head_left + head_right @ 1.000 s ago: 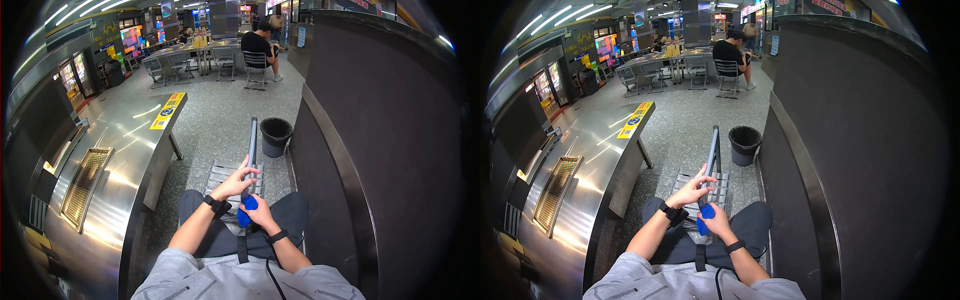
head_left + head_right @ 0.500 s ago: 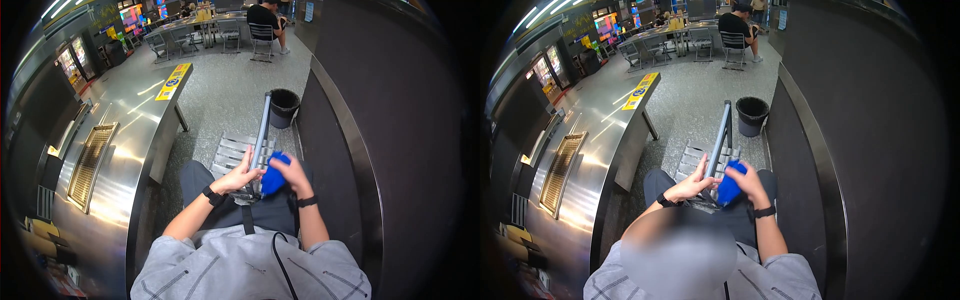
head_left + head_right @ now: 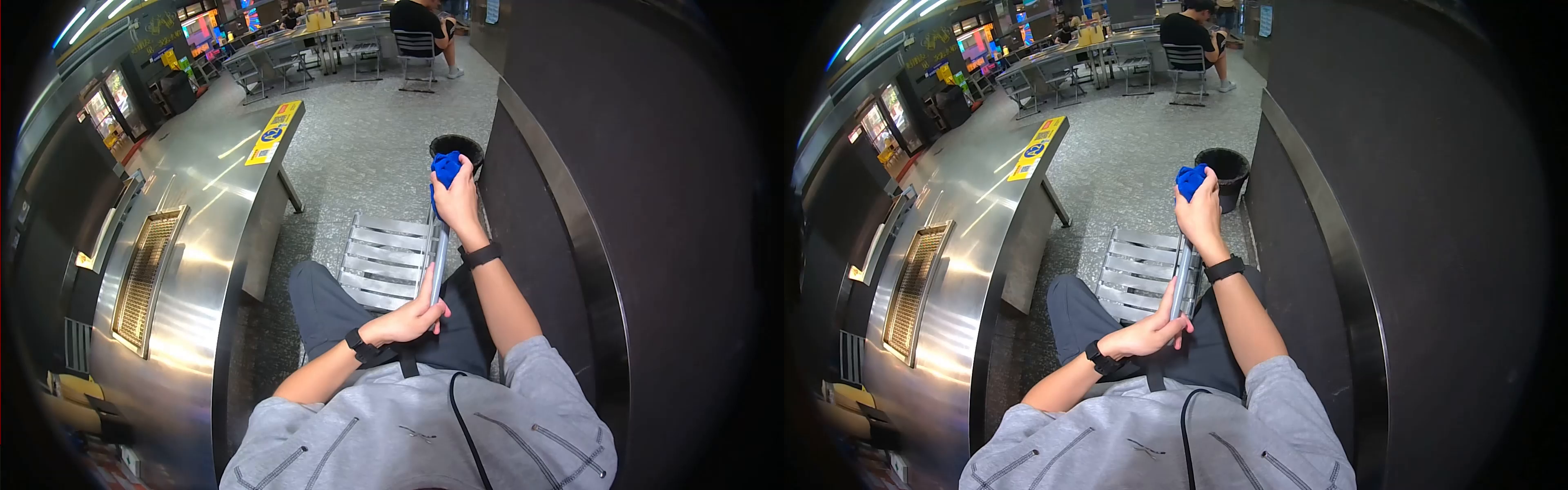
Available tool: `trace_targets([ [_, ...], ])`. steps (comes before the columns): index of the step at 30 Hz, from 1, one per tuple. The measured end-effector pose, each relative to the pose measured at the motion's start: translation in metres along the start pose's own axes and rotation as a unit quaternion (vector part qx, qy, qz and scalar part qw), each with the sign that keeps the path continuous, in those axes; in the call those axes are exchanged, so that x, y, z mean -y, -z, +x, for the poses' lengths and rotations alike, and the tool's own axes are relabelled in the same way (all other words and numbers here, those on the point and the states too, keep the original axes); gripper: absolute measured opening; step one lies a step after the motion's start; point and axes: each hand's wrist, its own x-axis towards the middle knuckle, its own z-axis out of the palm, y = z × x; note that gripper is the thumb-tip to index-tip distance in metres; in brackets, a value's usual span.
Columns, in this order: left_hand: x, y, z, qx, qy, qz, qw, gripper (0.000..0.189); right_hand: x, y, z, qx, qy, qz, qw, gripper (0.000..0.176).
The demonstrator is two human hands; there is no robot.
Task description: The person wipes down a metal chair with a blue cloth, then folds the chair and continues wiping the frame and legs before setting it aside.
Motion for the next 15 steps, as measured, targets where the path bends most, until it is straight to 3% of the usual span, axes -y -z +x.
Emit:
trace_targets([
  [1, -0.001, -0.001, 0.000, 0.005, 0.005, -0.007, 1.000, 0.083, 0.001, 0.002, -0.003, 0.031, -0.037, -0.018, 0.999, 0.066],
  [6, 0.005, -0.001, 0.005, -0.016, -0.006, -0.031, 0.999, 0.081, -0.004, 0.020, -0.053, 0.005, 0.013, 0.020, 1.000, 0.054],
  [7, 0.001, 0.000, 0.005, -0.017, -0.003, -0.029, 0.999, 0.079, 0.006, 0.032, -0.071, 0.051, -0.037, 0.025, 0.998, 0.055],
  [9, 0.004, 0.000, 0.008, -0.007, -0.009, -0.033, 0.999, 0.074, 0.012, 0.048, -0.110, 0.046, 0.055, -0.020, 0.997, 0.050],
  [12, 0.015, 0.000, 0.009, 0.011, -0.035, -0.035, 0.999, 0.061, 0.017, 0.065, -0.135, 0.079, 0.062, -0.003, 0.995, 0.052],
  [15, 0.013, -0.005, 0.012, -0.029, -0.001, -0.060, 0.998, 0.070, 0.004, 0.051, -0.115, 0.055, 0.048, -0.007, 0.997, 0.047],
])
